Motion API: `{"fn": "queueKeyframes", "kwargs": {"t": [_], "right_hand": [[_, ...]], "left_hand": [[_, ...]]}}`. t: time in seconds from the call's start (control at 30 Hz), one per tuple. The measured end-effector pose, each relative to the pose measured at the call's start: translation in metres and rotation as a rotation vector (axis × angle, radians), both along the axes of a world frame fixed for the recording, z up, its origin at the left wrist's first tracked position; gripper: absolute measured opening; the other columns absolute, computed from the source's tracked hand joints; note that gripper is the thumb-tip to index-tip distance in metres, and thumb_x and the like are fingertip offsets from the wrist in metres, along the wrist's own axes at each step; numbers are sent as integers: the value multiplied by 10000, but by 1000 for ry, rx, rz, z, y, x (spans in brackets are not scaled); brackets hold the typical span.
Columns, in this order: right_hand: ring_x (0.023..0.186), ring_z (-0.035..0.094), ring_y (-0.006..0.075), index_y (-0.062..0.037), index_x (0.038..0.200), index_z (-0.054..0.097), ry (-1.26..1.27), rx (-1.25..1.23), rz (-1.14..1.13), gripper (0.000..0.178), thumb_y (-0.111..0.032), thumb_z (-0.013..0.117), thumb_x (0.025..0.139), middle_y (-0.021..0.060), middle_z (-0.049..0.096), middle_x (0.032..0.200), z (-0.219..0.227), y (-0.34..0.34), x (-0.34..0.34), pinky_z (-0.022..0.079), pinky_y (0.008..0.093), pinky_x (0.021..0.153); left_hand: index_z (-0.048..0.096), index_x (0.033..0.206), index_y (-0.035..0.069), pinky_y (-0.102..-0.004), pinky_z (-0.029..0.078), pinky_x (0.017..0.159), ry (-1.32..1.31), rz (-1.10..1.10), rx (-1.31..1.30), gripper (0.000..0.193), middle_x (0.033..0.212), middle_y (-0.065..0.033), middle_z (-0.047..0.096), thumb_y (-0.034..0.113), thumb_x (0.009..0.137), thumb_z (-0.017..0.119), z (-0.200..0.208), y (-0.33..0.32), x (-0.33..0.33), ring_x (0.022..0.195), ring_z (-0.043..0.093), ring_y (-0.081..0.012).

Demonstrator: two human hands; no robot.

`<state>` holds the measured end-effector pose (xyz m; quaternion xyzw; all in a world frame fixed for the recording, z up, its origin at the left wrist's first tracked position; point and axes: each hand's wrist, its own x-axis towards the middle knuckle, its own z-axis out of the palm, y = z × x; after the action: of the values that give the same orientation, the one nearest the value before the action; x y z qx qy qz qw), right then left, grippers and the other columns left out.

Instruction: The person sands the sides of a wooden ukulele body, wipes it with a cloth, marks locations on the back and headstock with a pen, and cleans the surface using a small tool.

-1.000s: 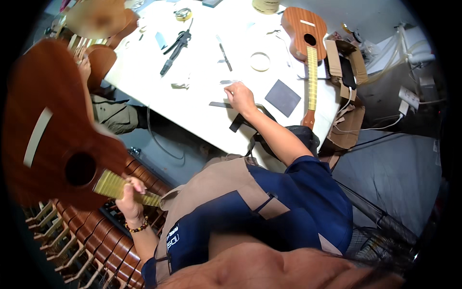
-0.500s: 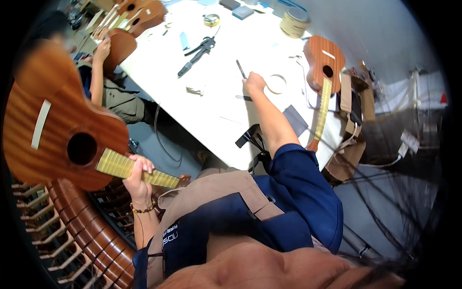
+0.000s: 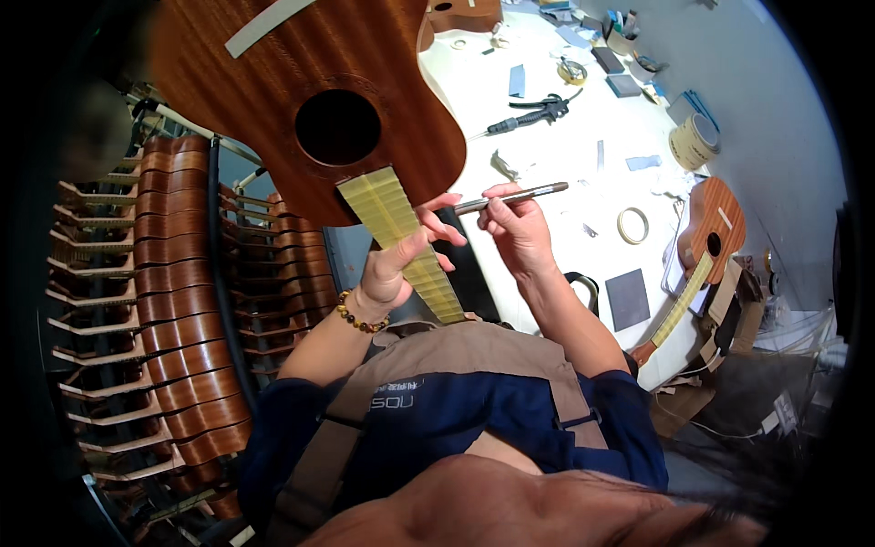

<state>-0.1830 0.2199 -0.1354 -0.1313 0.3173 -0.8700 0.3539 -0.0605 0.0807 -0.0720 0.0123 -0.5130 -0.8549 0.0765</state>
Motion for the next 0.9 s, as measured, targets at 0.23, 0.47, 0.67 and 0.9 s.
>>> {"fn": "queueKeyframes", "kwargs": {"t": [0.23,0.47,0.67,0.9], "right_hand": [[546,500,137,-37,927,549,-140,-223,375,263,-299,538,929,24,478,626,13,-23,41,434,269,467],[426,488,164,-49,897,509,-358,12,140,305,-336,437,970,15,395,549,29,-23,64,402,273,377],[388,413,123,-77,835,476,-302,163,6,286,-322,429,975,-17,355,534,47,-24,72,306,253,310],[429,293,69,-124,782,491,-519,26,-440,202,-221,476,958,-47,325,516,-39,3,-18,230,236,392]], "left_hand": [[531,905,24,-304,478,791,117,-37,29,207,1143,-121,516,230,913,540,5,10,20,902,565,-176],[497,880,17,-318,452,734,72,180,-103,187,786,-91,531,195,927,529,4,28,32,733,534,-176],[524,820,11,-275,459,688,-3,280,-154,156,759,-77,535,121,931,521,6,40,36,710,541,-163],[508,872,5,-297,473,627,134,357,-239,66,761,-99,533,50,915,530,12,45,49,672,550,-181]]}}
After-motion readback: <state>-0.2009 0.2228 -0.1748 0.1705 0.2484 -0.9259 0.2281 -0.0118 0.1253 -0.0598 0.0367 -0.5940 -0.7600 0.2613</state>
